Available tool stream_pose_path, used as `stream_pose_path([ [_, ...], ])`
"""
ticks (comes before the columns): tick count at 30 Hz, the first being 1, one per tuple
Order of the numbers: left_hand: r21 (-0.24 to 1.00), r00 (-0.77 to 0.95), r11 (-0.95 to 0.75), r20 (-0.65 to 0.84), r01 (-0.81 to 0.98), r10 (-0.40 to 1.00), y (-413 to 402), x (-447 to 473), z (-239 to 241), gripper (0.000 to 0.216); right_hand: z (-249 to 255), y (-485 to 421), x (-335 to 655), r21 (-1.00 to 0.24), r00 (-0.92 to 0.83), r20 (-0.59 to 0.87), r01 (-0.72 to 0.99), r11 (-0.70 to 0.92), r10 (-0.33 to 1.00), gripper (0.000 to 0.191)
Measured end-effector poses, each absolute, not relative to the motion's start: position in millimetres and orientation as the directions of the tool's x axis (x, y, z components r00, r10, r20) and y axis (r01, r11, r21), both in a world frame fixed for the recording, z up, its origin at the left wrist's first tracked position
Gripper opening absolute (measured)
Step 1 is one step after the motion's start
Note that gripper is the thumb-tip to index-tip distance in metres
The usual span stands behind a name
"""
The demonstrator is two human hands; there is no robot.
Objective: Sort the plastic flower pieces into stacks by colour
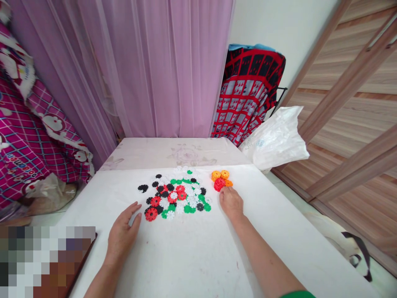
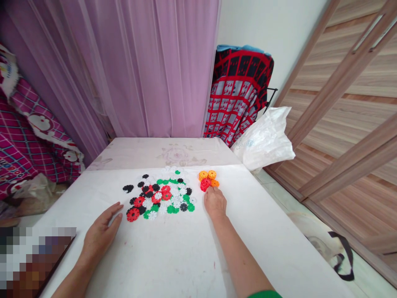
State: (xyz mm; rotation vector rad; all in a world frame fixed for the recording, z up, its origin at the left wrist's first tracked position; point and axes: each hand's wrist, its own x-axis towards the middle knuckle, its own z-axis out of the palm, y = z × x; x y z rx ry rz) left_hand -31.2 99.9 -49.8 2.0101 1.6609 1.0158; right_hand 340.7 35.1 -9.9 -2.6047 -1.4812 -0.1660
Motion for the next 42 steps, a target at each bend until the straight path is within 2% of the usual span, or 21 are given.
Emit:
stream_pose_path([
  [3, 0.657, 0.057, -0.26, 0.313, 0.707, 0.948, 99.6, -31.0, -49.7, 0.043, -15.4, 29.6, 339.3, -0.09, 0.488, 0.182, 0.873, -0.48, 0.854, 0.027],
  [9, 0.649, 0.062, -0.273, 0.328, 0.71, 0.943, 100.0, -31.2, -49.7, 0.041, -23.8, 20.8, 333.4, -0.095, 0.324, 0.185, 0.946, -0.311, 0.928, 0.038],
  [13, 0.651, 0.07, -0.273, 0.32, 0.708, 0.945, 100.0, -31.8, -49.5, 0.042, -20.9, 25.6, 333.9, -0.064, 0.352, 0.171, 0.936, -0.346, 0.92, 0.038],
  [30, 0.655, 0.07, -0.278, 0.325, 0.702, 0.943, 100.4, -31.7, -50.5, 0.042, -19.2, 29.8, 337.9, -0.127, 0.482, 0.196, 0.876, -0.466, 0.854, 0.033],
  [33, 0.65, 0.072, -0.279, 0.327, 0.707, 0.942, 100.8, -32.2, -50.3, 0.041, -18.5, 29.3, 337.8, -0.186, 0.504, 0.206, 0.862, -0.472, 0.839, 0.032],
  [38, 0.657, 0.076, -0.279, 0.32, 0.7, 0.944, 101.3, -31.9, -50.5, 0.042, -16.9, 31.8, 343.4, -0.409, 0.675, 0.162, 0.71, -0.574, 0.72, 0.04],
  [42, 0.665, 0.071, -0.275, 0.317, 0.695, 0.946, 101.9, -32.3, -52.4, 0.042, -16.2, 36.5, 346.0, -0.453, 0.704, 0.138, 0.671, -0.587, 0.697, 0.052],
])
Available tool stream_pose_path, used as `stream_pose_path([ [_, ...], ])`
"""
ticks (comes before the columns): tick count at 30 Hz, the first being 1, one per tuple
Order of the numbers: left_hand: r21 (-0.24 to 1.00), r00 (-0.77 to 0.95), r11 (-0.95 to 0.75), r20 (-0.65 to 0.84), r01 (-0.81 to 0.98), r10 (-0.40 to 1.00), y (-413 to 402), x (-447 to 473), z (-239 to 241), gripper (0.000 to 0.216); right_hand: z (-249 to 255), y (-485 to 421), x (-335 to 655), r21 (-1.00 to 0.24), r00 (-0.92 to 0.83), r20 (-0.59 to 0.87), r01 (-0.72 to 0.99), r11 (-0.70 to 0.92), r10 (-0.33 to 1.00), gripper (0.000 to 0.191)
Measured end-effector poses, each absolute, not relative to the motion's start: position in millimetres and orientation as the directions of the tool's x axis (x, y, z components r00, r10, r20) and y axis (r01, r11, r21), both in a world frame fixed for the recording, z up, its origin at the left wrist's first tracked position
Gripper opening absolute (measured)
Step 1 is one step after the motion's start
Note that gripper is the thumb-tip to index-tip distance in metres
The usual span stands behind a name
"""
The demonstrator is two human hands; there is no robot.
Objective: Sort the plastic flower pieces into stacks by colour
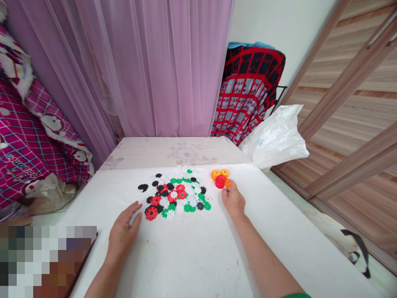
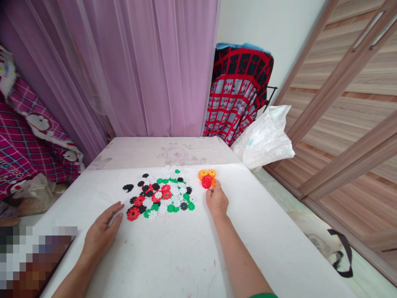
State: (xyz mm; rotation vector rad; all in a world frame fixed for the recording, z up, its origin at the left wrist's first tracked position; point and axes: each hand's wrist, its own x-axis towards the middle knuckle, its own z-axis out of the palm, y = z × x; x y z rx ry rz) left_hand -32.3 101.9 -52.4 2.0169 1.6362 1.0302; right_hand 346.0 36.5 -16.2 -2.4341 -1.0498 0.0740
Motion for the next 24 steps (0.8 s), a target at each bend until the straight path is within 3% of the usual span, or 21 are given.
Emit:
stream_pose_path([
  [5, 0.665, 0.069, -0.259, 0.298, 0.7, 0.952, 101.0, -32.1, -50.8, 0.043, -15.5, 40.9, 343.2, -0.404, 0.684, 0.153, 0.702, -0.587, 0.713, 0.048],
  [13, 0.664, 0.071, -0.279, 0.323, 0.693, 0.944, 101.1, -31.6, -50.3, 0.042, -18.8, 32.4, 339.7, -0.422, 0.663, 0.174, 0.718, -0.554, 0.728, 0.047],
  [16, 0.665, 0.073, -0.277, 0.317, 0.693, 0.946, 101.3, -31.3, -50.1, 0.043, -19.2, 30.4, 328.9, -0.301, 0.537, 0.206, 0.83, -0.469, 0.818, 0.044],
  [20, 0.67, 0.065, -0.252, 0.291, 0.698, 0.954, 100.6, -30.6, -47.3, 0.043, -9.2, 43.1, 316.3, -0.068, 0.434, 0.079, 0.9, -0.43, 0.897, 0.045],
  [24, 0.659, 0.07, -0.263, 0.305, 0.704, 0.95, 99.8, -30.7, -46.4, 0.041, 3.4, 56.9, 315.2, 0.005, 0.43, 0.004, 0.903, -0.43, 0.903, 0.041],
])
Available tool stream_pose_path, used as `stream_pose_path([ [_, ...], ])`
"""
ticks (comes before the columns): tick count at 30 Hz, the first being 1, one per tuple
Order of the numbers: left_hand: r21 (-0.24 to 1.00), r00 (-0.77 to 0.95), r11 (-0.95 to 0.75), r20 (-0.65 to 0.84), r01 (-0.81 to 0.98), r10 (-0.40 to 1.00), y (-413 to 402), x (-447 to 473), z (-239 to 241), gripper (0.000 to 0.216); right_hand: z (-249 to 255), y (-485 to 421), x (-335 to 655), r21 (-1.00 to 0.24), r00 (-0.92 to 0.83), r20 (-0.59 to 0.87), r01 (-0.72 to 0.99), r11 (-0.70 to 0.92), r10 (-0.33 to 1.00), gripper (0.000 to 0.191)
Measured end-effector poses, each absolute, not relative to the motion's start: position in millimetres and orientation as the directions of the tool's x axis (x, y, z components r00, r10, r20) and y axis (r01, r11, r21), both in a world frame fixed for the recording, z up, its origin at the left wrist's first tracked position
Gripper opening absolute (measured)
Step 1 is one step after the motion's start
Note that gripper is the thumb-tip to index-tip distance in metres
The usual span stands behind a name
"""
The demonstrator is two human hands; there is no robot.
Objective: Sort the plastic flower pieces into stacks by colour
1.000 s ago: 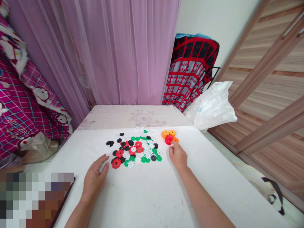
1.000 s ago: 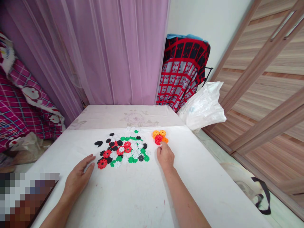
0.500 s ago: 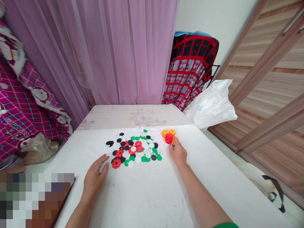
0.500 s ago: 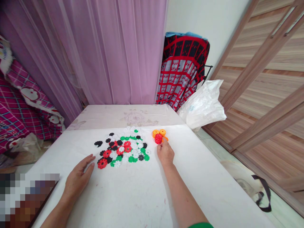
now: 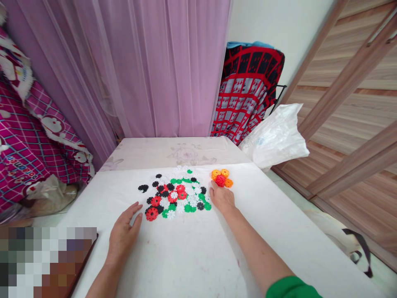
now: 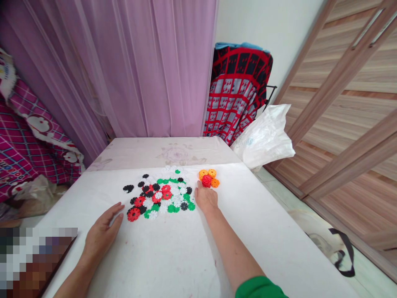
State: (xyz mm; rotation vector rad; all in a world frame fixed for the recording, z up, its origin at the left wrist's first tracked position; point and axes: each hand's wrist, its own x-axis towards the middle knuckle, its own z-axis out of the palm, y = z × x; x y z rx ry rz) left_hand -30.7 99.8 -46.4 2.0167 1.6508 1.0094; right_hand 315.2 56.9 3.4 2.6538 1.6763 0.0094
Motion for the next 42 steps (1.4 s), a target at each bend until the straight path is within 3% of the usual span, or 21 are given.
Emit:
stream_pose_path([
  [25, 0.64, 0.081, -0.267, 0.305, 0.72, 0.949, 100.9, -32.9, -50.5, 0.041, -2.6, 13.9, 341.5, 0.021, 0.53, 0.02, 0.848, -0.53, 0.848, 0.039],
  [34, 0.621, 0.101, -0.293, 0.325, 0.727, 0.94, 101.6, -30.7, -50.7, 0.042, -18.8, 20.1, 345.1, -0.071, 0.52, 0.115, 0.854, -0.515, 0.846, 0.038],
  [36, 0.587, 0.136, -0.323, 0.34, 0.743, 0.931, 101.8, -29.4, -50.6, 0.042, -27.2, 18.6, 338.6, -0.163, 0.46, 0.231, 0.887, -0.432, 0.857, 0.034],
  [38, 0.53, 0.2, -0.366, 0.345, 0.765, 0.917, 100.6, -26.9, -49.5, 0.042, -34.0, 20.2, 324.9, -0.261, 0.321, 0.416, 0.938, -0.227, 0.851, 0.033],
  [40, 0.453, 0.272, -0.405, 0.332, 0.794, 0.903, 97.7, -23.2, -47.0, 0.044, -36.7, 26.4, 304.5, -0.287, 0.15, 0.561, 0.958, 0.022, 0.814, 0.035],
  [42, 0.378, 0.339, -0.436, 0.296, 0.817, 0.893, 93.6, -19.0, -43.7, 0.046, -34.7, 37.9, 279.9, -0.265, 0.018, 0.571, 0.95, 0.164, 0.82, 0.038],
])
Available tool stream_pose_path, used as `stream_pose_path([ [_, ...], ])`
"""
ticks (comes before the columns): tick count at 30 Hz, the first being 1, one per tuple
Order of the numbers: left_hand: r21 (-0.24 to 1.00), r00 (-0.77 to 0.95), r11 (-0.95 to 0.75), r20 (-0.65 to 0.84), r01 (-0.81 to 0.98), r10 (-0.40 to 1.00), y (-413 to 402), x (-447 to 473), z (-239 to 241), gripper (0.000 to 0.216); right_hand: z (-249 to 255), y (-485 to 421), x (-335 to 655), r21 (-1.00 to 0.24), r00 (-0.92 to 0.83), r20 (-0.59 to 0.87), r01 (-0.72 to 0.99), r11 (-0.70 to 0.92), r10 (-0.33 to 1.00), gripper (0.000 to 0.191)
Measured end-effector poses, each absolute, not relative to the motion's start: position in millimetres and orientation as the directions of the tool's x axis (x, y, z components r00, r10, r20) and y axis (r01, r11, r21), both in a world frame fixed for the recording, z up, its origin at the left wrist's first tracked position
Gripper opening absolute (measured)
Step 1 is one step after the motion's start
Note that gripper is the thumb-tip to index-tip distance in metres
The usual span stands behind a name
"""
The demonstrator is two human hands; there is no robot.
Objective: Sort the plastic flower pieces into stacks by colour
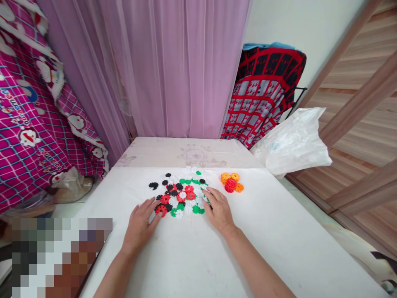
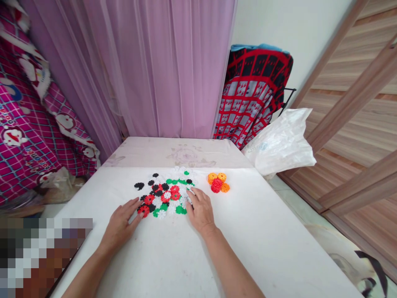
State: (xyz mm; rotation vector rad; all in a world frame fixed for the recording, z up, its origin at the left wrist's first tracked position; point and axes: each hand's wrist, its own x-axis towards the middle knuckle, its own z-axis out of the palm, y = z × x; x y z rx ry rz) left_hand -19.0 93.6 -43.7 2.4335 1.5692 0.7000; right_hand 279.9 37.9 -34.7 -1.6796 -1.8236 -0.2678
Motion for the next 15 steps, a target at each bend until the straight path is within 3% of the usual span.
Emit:
stream_pose_path([
  [4, 0.298, 0.448, -0.489, 0.198, 0.819, 0.872, 87.8, -13.6, -37.8, 0.051, -21.5, 71.9, 232.3, -0.248, -0.039, 0.363, 0.959, 0.137, 0.931, 0.051],
  [9, 0.335, 0.448, -0.482, 0.179, 0.809, 0.876, 89.5, -13.8, -36.9, 0.042, -9.1, 101.1, 196.2, -0.265, -0.144, 0.122, 0.949, 0.172, 0.982, 0.054],
  [15, 0.354, 0.407, -0.461, 0.219, 0.814, 0.887, 87.7, -12.8, -41.5, 0.054, -15.1, 72.4, 198.6, -0.267, -0.314, 0.139, 0.901, 0.341, 0.939, 0.047],
])
